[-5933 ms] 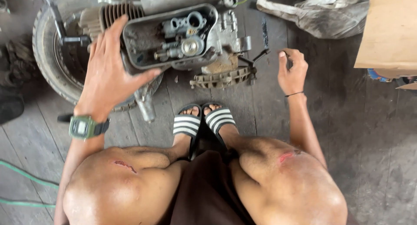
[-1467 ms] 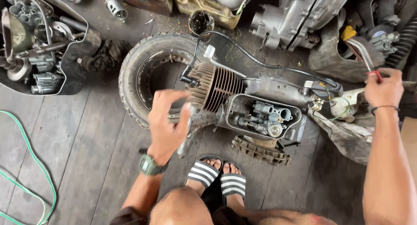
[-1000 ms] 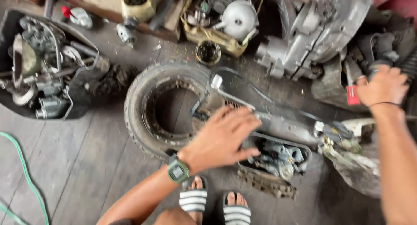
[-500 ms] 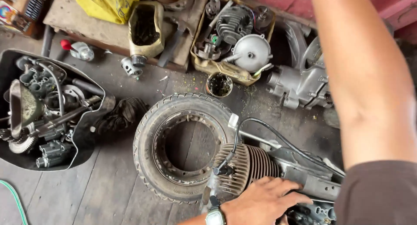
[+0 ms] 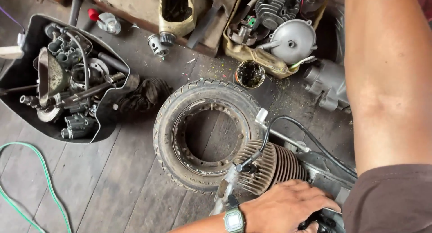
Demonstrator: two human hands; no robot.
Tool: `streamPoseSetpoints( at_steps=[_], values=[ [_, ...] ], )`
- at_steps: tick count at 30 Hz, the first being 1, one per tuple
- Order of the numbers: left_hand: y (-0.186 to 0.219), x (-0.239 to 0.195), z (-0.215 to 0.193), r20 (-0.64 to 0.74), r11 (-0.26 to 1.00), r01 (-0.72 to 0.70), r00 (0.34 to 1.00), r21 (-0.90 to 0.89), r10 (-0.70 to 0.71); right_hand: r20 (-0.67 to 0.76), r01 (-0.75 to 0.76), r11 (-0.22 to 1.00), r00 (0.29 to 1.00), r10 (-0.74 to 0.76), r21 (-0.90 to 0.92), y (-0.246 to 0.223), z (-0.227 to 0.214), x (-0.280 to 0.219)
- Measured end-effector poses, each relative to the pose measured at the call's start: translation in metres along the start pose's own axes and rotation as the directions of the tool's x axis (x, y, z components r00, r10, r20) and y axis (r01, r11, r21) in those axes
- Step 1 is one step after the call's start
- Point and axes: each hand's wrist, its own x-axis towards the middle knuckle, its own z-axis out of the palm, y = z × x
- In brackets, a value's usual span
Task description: Cleaning the exterior of a motorcycle engine block and carburetor area using a small brush, and occasionally moving a tire.
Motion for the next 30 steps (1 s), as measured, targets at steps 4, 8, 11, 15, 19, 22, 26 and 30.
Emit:
streamPoseSetpoints(
  at_steps=[4,8,11,15,19,22,26,30],
  values=[
    [-0.001,0.001,0.000,-0.058,0.997,-0.034,0.998,0.075,0.038,0.037,0.028,1.000,0.999,-0.028,-0.001,-0.062,0.010,-0.087],
    [-0.004,0.004,0.002,-0.084,0.997,-0.044,0.995,0.057,0.049,0.076,0.068,0.997,0.995,-0.070,0.022,-0.063,-0.013,-0.206],
    [-0.005,0.003,0.003,-0.086,0.995,-0.072,0.993,0.072,0.078,0.098,0.100,0.994,0.990,-0.105,0.053,-0.107,-0.010,-0.284],
    [-0.002,0.004,0.002,-0.091,0.995,-0.062,0.993,0.081,0.070,0.105,0.141,0.986,0.983,-0.150,0.090,-0.183,-0.012,-0.363],
    [0.001,0.000,0.000,-0.077,0.996,-0.033,0.996,0.079,0.040,0.112,0.191,0.977,0.973,-0.201,0.097,-0.255,-0.042,-0.398],
    [-0.001,0.003,0.003,-0.036,0.992,-0.045,0.998,0.118,0.049,0.114,0.236,0.965,0.962,-0.248,0.112,-0.315,-0.088,-0.361],
    [0.005,-0.004,0.003,-0.176,0.996,-0.066,0.982,0.053,0.074,0.153,0.236,0.956,0.952,-0.263,0.174,-0.403,-0.183,-0.269],
    [0.012,-0.013,0.003,-0.089,0.982,0.004,0.996,0.191,0.013,0.691,-0.419,0.791,0.723,-0.007,0.446,-0.474,-0.296,-0.158]
  ],
)
